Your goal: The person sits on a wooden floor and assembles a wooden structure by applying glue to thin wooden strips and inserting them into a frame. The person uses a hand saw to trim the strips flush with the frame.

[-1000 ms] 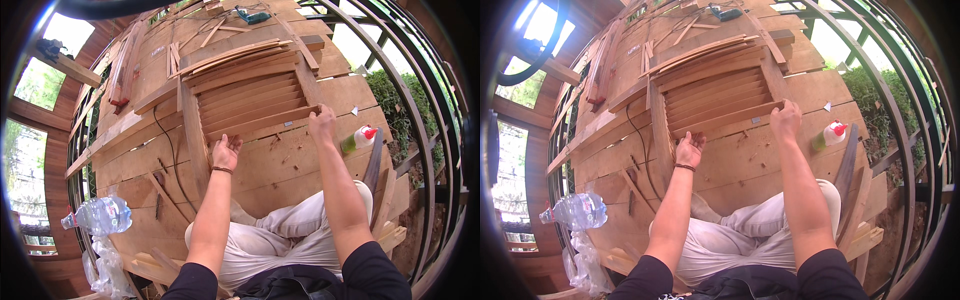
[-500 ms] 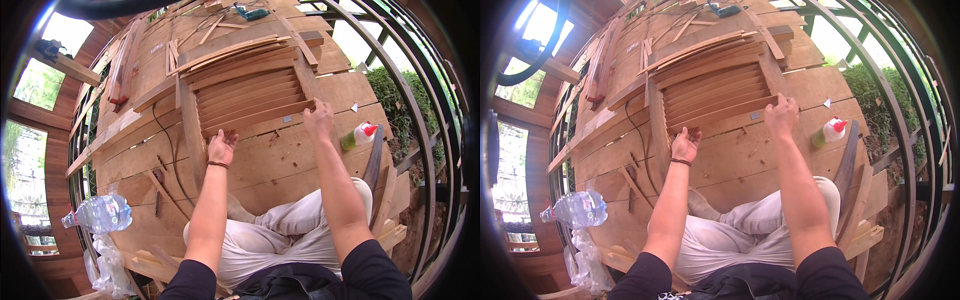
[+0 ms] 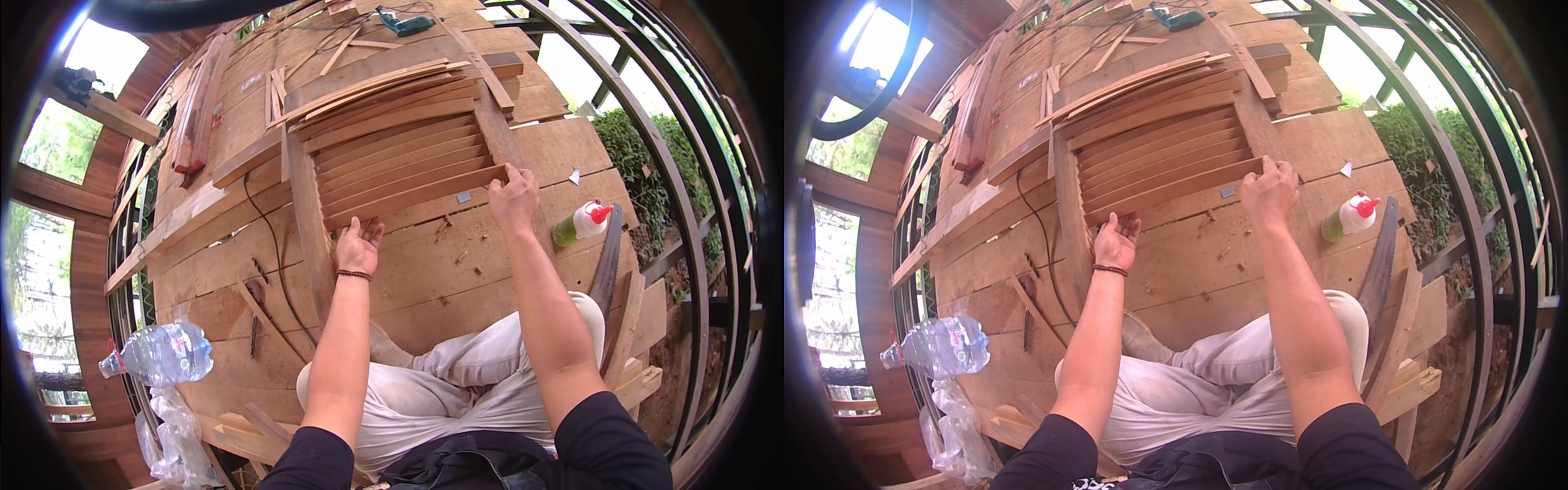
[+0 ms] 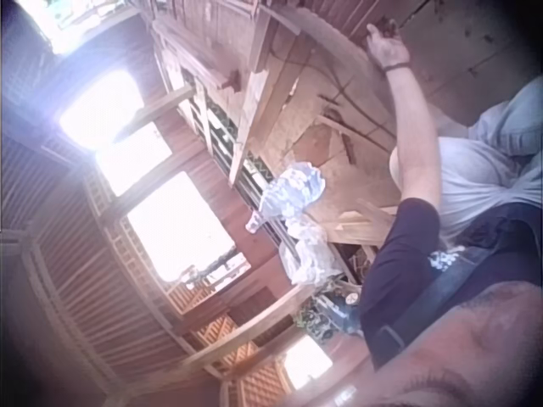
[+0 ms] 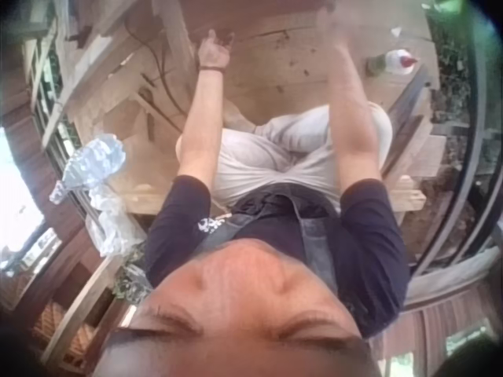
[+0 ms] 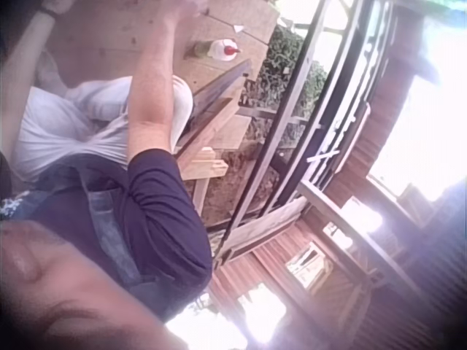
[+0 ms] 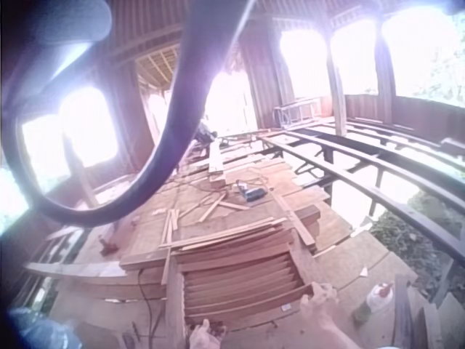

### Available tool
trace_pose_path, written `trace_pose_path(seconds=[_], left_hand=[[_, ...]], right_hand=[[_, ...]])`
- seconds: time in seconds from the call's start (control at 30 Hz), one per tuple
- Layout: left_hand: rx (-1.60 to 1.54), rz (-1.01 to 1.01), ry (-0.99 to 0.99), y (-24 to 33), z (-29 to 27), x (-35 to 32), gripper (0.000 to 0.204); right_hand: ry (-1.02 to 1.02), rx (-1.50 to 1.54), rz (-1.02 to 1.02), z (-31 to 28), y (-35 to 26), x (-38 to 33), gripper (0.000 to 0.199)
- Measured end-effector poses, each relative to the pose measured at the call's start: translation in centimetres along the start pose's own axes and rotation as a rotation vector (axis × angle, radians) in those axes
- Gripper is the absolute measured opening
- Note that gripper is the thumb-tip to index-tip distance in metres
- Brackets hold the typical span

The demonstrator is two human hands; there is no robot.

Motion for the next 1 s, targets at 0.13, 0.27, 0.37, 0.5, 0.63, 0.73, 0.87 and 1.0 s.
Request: trace_pose_path(seconds=[0.13, 0.27, 0.37, 0.5, 0.63, 0.73, 0.87, 1.0], left_hand=[[0.028, -0.013, 0.026, 0.3, -0.3, 0.6, 0.022], [0.063, -0.007, 0.051, 0.6, -0.2, 0.7, 0.02], [0.072, -0.004, 0.056, 0.9, -0.3, 0.7, 0.019], [0.058, 0.0, 0.044, 0.7, -0.1, 0.3, 0.019], [0.03, 0.01, 0.034, 0.3, -0.2, 0.4, 0.019], [0.005, -0.001, 0.02, 0.3, -1.0, 1.1, 0.018], [-0.052, -0.006, 0.03, 0.5, -2.8, 2.7, 0.019], [-0.092, -0.033, 0.028, 0.1, -3.1, 3.8, 0.019]], right_hand=[[-0.017, -0.046, -0.014, -0.2, -0.5, -0.2, 0.048], [0.031, -0.071, -0.063, 0.0, -0.4, -0.4, 0.047], [0.053, -0.063, -0.093, -0.2, -0.8, -0.7, 0.047], [0.02, -0.029, -0.085, -0.4, -0.8, -0.8, 0.047], [0.053, -0.027, -0.125, -0.1, -0.4, -0.6, 0.048], [0.089, -0.043, -0.128, 0.2, -0.5, -0.9, 0.048], [0.186, -0.052, -0.163, -0.2, -1.8, -2.6, 0.059], [0.209, 0.074, -0.289, 0.6, -3.6, -6.5, 0.067]])
Point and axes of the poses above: each hand's wrist, its own x-axis towards the middle knuckle, its own z-axis out of the palm, y = z × x, the point moved 8 cm from there along x, towards the middle knuckle, and after that the axes turned 15 degrees about -x, right-handed, at the moved point
